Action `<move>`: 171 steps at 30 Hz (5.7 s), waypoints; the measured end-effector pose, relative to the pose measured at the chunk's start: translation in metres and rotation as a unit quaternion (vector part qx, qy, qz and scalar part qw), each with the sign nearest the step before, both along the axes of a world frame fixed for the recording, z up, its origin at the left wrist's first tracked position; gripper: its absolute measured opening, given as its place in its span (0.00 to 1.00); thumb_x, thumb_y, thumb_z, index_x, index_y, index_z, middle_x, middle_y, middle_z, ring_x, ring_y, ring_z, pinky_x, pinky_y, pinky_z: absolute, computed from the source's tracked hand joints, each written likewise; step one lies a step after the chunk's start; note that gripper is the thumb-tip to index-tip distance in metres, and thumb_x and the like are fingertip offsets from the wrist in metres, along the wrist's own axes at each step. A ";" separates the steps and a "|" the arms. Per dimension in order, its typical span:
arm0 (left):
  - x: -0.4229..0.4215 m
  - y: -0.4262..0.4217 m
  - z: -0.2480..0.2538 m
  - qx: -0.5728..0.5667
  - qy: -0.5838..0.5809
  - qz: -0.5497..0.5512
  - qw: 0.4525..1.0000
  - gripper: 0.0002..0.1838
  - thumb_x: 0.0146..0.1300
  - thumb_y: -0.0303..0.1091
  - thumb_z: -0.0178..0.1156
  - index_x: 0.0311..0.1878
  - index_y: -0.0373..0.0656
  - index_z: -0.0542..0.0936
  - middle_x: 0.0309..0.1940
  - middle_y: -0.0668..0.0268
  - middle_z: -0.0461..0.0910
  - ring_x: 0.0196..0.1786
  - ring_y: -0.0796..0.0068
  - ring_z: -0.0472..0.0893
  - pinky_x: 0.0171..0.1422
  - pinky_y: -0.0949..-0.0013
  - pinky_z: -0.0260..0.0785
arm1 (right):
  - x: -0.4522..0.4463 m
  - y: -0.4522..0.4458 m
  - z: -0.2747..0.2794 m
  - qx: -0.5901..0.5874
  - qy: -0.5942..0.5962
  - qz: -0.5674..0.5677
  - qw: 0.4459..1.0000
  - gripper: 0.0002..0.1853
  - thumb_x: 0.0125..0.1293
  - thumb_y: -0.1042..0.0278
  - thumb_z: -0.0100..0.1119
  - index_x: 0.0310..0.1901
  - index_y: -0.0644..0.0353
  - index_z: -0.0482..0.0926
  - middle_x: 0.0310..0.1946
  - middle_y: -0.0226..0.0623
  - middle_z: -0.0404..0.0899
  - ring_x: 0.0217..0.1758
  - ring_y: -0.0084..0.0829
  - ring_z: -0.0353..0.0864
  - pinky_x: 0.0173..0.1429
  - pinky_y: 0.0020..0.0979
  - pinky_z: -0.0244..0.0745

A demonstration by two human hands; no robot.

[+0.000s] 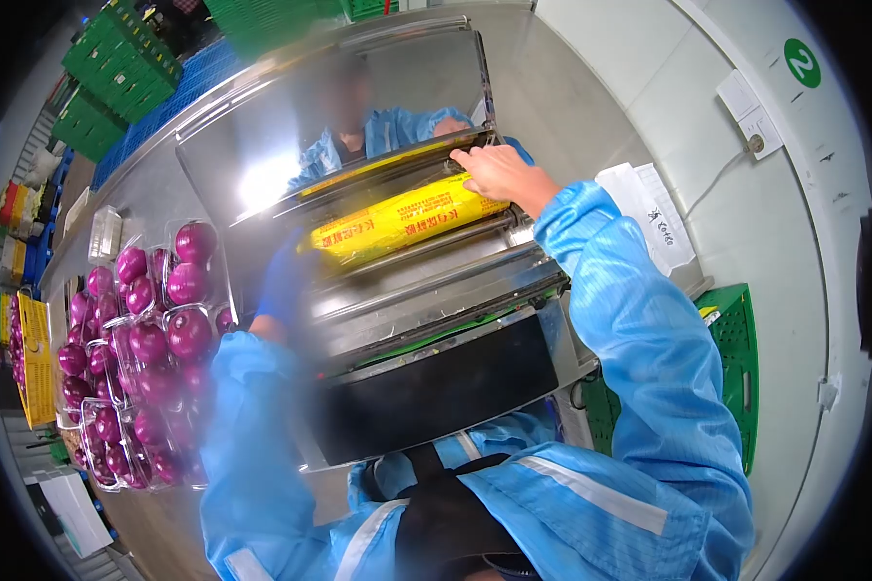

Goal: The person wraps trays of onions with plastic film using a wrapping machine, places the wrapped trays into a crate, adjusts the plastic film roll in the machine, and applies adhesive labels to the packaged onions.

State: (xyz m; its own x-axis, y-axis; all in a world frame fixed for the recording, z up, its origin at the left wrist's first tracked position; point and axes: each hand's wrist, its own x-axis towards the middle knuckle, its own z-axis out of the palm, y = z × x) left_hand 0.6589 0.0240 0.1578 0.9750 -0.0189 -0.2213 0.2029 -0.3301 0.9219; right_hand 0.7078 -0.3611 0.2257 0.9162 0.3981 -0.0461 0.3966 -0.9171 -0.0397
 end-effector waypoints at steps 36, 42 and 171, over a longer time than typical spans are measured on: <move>0.061 0.071 -0.029 0.423 -0.141 -0.099 0.890 0.13 0.57 0.39 0.61 0.40 0.41 0.85 0.37 0.52 0.83 0.41 0.55 0.84 0.47 0.61 0.74 | 0.017 0.033 -0.019 0.112 0.304 -0.271 0.906 0.34 0.64 0.42 0.53 0.52 0.73 0.77 0.52 0.52 0.79 0.56 0.42 0.79 0.59 0.39 0.72; 0.030 0.039 0.024 0.321 -0.120 0.001 0.939 0.08 0.59 0.29 0.56 0.37 0.38 0.83 0.35 0.53 0.83 0.42 0.56 0.82 0.50 0.62 0.72 | 0.046 0.031 -0.040 0.152 0.256 -0.240 0.924 0.29 0.67 0.45 0.51 0.55 0.65 0.76 0.58 0.56 0.73 0.63 0.50 0.72 0.66 0.44 0.65; -0.486 0.266 -0.191 -0.235 -0.065 0.763 0.599 0.25 0.69 0.54 0.49 0.39 0.38 0.80 0.26 0.63 0.79 0.22 0.72 0.75 0.25 0.70 0.67 | -0.244 0.311 0.099 0.277 0.139 0.360 0.880 0.10 0.54 0.79 0.64 0.40 0.61 0.79 0.42 0.43 0.80 0.39 0.42 0.81 0.43 0.34 0.77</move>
